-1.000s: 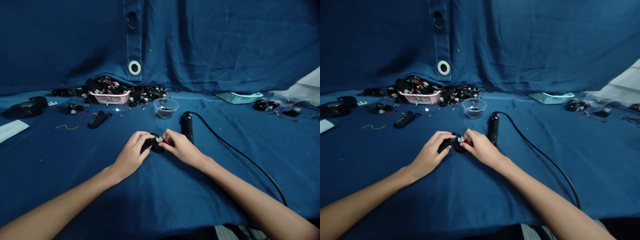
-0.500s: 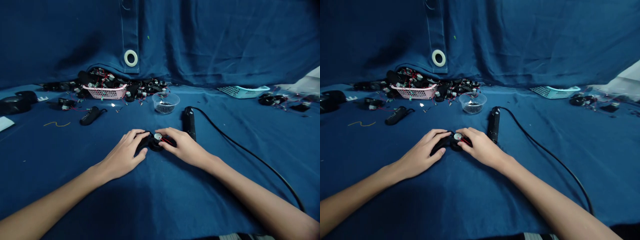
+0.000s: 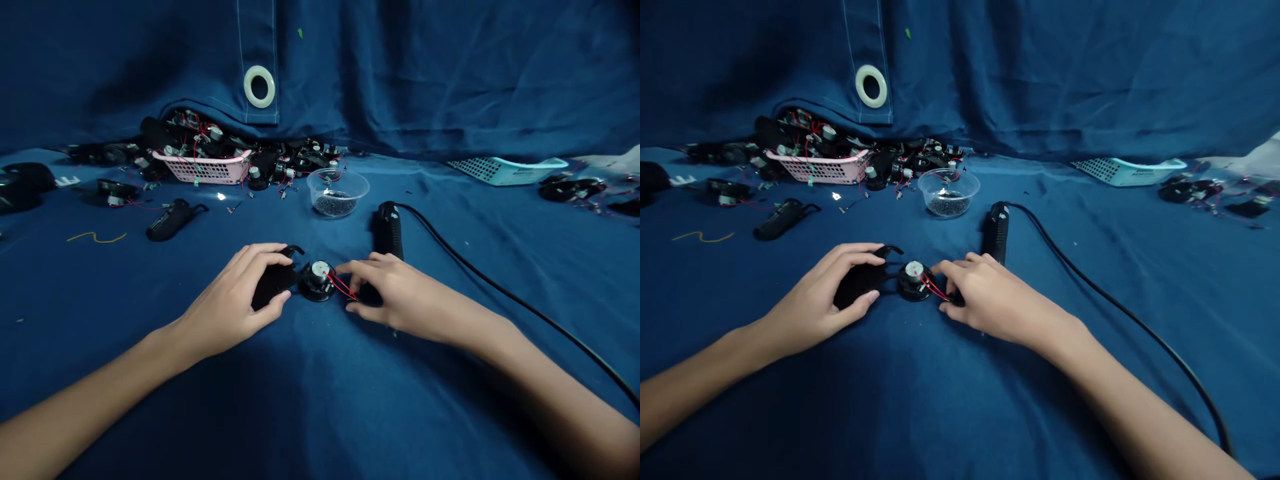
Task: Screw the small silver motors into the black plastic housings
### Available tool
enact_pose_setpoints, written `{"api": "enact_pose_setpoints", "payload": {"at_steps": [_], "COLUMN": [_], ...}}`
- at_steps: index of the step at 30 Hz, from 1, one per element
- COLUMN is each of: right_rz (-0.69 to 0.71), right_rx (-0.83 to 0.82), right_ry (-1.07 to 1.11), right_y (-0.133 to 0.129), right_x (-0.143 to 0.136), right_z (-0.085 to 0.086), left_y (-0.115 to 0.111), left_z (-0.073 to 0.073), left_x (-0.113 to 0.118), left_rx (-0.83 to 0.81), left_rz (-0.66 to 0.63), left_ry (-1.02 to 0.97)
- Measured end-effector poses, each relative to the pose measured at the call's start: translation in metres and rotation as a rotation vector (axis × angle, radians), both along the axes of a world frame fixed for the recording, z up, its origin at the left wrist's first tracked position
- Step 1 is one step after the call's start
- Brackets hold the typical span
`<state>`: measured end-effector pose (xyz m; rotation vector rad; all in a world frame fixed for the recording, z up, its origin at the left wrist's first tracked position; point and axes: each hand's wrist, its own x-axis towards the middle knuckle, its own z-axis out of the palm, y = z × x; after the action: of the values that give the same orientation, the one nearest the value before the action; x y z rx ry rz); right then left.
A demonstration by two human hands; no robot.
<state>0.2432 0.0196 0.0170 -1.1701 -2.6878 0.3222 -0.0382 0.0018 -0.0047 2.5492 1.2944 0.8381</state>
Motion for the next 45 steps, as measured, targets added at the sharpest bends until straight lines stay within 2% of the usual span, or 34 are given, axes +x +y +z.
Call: {"api": "enact_pose_setpoints", "payload": {"at_steps": [4, 7, 10, 12, 14, 18, 25, 28, 32, 38, 45], "right_rz": [-0.027, -0.067, -0.081, -0.074, -0.064, -0.028, -0.038, -0.015, 0.007, 0.052, 0.038], "right_rx": [0.054, 0.169, 0.313, 0.337, 0.312, 0.219, 0.073, 0.077, 0.086, 0.048, -0.017], "right_ry": [0.066, 0.112, 0.016, -0.083, -0.13, -0.092, 0.061, 0.195, 0.346, 0.423, 0.471], "right_y": [-0.004, -0.004, 0.0, 0.003, 0.005, 0.006, -0.001, -0.006, -0.01, -0.008, -0.007], "right_x": [-0.003, -0.004, -0.006, -0.008, -0.01, -0.007, -0.002, -0.01, -0.02, -0.024, -0.02], "right_z": [0.009, 0.013, 0.009, 0.003, -0.002, -0.005, 0.01, 0.012, 0.007, -0.001, 0.001], "left_y": [-0.006, -0.008, -0.008, -0.008, -0.007, -0.005, -0.006, -0.005, -0.005, -0.007, -0.007], "left_z": [0.001, 0.0, -0.001, -0.001, 0.0, 0.001, 0.0, -0.001, -0.002, -0.003, 0.0], "left_x": [0.006, 0.008, 0.009, 0.008, 0.007, 0.008, 0.008, 0.006, 0.005, 0.004, 0.006], "left_rx": [-0.058, -0.075, -0.053, -0.013, 0.044, 0.108, 0.057, 0.077, 0.107, 0.111, 0.13], "left_rz": [0.059, 0.05, 0.038, 0.057, 0.083, 0.134, 0.142, 0.123, 0.084, 0.04, -0.056], "left_ry": [-0.027, -0.039, -0.034, -0.04, -0.058, -0.107, -0.135, -0.123, -0.123, -0.156, -0.161]}}
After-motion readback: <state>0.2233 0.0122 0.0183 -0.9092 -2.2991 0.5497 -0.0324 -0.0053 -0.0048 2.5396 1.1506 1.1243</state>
